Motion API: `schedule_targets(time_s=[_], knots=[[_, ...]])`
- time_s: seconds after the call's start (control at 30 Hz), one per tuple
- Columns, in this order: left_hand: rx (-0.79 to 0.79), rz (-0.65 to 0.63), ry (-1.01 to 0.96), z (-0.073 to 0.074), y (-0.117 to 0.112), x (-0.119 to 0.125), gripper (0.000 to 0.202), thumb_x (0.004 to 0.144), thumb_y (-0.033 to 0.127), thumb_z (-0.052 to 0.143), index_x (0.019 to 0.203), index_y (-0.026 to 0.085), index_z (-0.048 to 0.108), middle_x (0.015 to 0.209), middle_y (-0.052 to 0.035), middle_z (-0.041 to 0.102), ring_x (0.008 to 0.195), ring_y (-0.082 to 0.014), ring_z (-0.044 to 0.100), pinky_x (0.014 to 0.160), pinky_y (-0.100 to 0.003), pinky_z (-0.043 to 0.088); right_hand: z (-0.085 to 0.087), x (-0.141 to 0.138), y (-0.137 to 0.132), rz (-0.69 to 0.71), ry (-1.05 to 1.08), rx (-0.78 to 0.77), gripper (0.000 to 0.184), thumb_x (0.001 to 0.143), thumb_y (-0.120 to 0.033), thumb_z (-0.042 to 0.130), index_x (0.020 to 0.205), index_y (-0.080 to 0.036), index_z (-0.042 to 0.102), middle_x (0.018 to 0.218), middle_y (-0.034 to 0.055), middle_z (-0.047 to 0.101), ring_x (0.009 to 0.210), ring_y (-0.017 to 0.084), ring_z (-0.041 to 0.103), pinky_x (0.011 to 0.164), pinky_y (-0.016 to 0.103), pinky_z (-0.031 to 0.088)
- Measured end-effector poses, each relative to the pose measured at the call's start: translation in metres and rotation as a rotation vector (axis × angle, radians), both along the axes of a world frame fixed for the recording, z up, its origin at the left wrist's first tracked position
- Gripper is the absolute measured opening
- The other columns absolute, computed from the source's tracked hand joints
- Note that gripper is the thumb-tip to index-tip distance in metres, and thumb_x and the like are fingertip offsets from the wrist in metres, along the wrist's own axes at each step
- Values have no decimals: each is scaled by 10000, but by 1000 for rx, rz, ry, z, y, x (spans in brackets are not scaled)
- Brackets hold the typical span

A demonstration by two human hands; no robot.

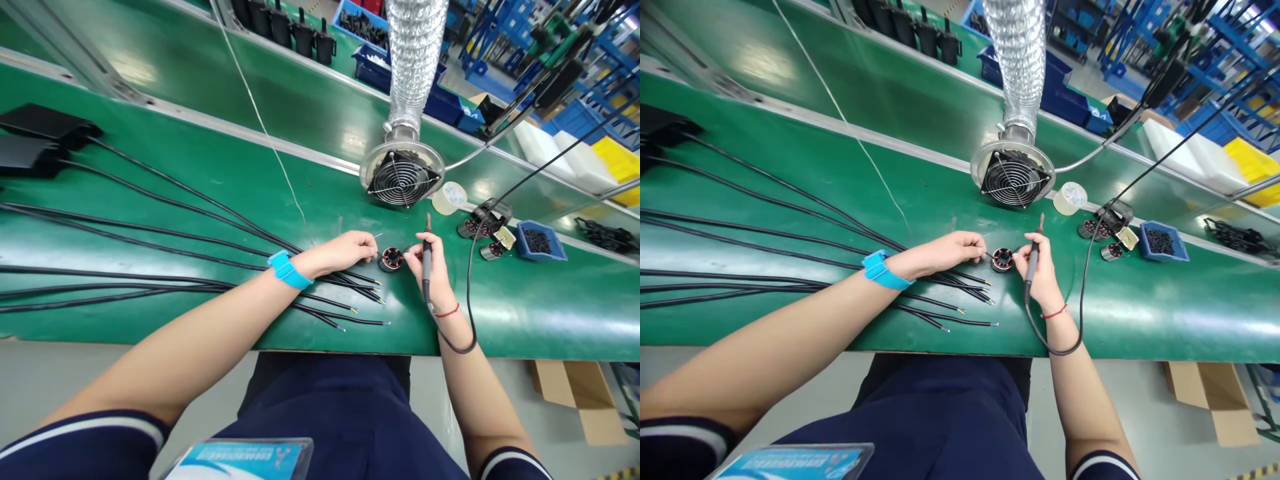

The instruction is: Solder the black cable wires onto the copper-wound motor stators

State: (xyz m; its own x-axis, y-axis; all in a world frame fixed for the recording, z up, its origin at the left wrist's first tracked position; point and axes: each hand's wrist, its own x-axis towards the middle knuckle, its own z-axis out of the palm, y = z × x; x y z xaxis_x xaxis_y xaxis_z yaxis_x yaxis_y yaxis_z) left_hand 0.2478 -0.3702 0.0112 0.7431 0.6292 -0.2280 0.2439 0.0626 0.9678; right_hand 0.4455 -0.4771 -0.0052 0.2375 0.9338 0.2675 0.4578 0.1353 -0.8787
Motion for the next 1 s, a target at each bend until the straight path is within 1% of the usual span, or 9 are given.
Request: schedule_targets(time_s=[0.13, 0.27, 0.33, 0.47, 0.63, 0.73, 0.83, 0.93, 1.0], knots=[[-3, 14, -3, 0, 1, 2, 79, 721, 183, 564, 659, 159, 605, 623, 20, 568, 619, -115, 477, 647, -239, 365, 3, -6, -2, -41, -72, 6, 440, 824, -287, 668, 1213, -250, 467, 792, -62, 592, 673, 129, 589, 715, 310, 495], [-26, 19, 4, 1, 0, 2, 91, 730, 181, 576, 645, 157, 600, 602, 20, 567, 585, -108, 456, 608, -233, 340, 4, 0, 2, -109, -35, 47, 433, 849, -331, 654, 1225, -244, 460, 867, -24, 638, 768, 148, 628, 781, 333, 516], [-48, 18, 14, 3, 0, 2, 91, 736, 172, 569, 652, 156, 600, 589, 26, 557, 546, -96, 415, 577, -229, 315, 2, 5, 7, -116, 15, 46, 413, 864, -372, 640, 1208, -239, 453, 875, -8, 661, 777, 155, 638, 765, 331, 523], [-107, -9, 39, 9, -1, -1, 85, 747, 163, 549, 675, 155, 594, 572, 35, 526, 498, -79, 347, 532, -223, 271, -4, 9, 18, -24, 151, -37, 397, 874, -449, 627, 1171, -233, 476, 797, -8, 682, 681, 151, 641, 607, 275, 496], [-150, -35, 66, 15, -1, -5, 58, 746, 197, 563, 705, 159, 580, 601, 41, 510, 499, -71, 312, 517, -224, 235, -5, 3, 22, 64, 274, -88, 430, 841, -450, 675, 1175, -249, 494, 757, -39, 646, 639, 127, 600, 568, 243, 464], [-165, -52, 82, 17, -2, -8, 66, 748, 228, 580, 723, 166, 580, 602, 46, 494, 513, -77, 309, 518, -228, 228, -1, 0, 23, 82, 289, -86, 443, 788, -374, 733, 1149, -256, 506, 720, -70, 592, 621, 116, 554, 593, 251, 462], [-178, -60, 96, 16, -1, -10, 75, 757, 244, 585, 738, 170, 587, 607, 50, 490, 516, -79, 299, 519, -232, 226, 3, -2, 20, 80, 238, -59, 432, 808, -283, 706, 1186, -267, 498, 731, -78, 570, 630, 113, 543, 631, 267, 479], [-202, -67, 108, 15, 1, -12, 101, 768, 265, 599, 750, 166, 603, 638, 41, 525, 520, -76, 311, 521, -235, 232, 7, -2, 9, 23, 187, -39, 400, 866, -293, 671, 1216, -273, 478, 820, -45, 626, 710, 130, 600, 688, 298, 514], [-219, -80, 105, 15, 3, -14, 126, 775, 289, 622, 764, 164, 618, 651, 39, 540, 530, -76, 332, 530, -233, 249, 8, -4, -2, -15, 156, -67, 437, 886, -325, 677, 1255, -279, 449, 942, -6, 671, 819, 150, 645, 747, 326, 531]])
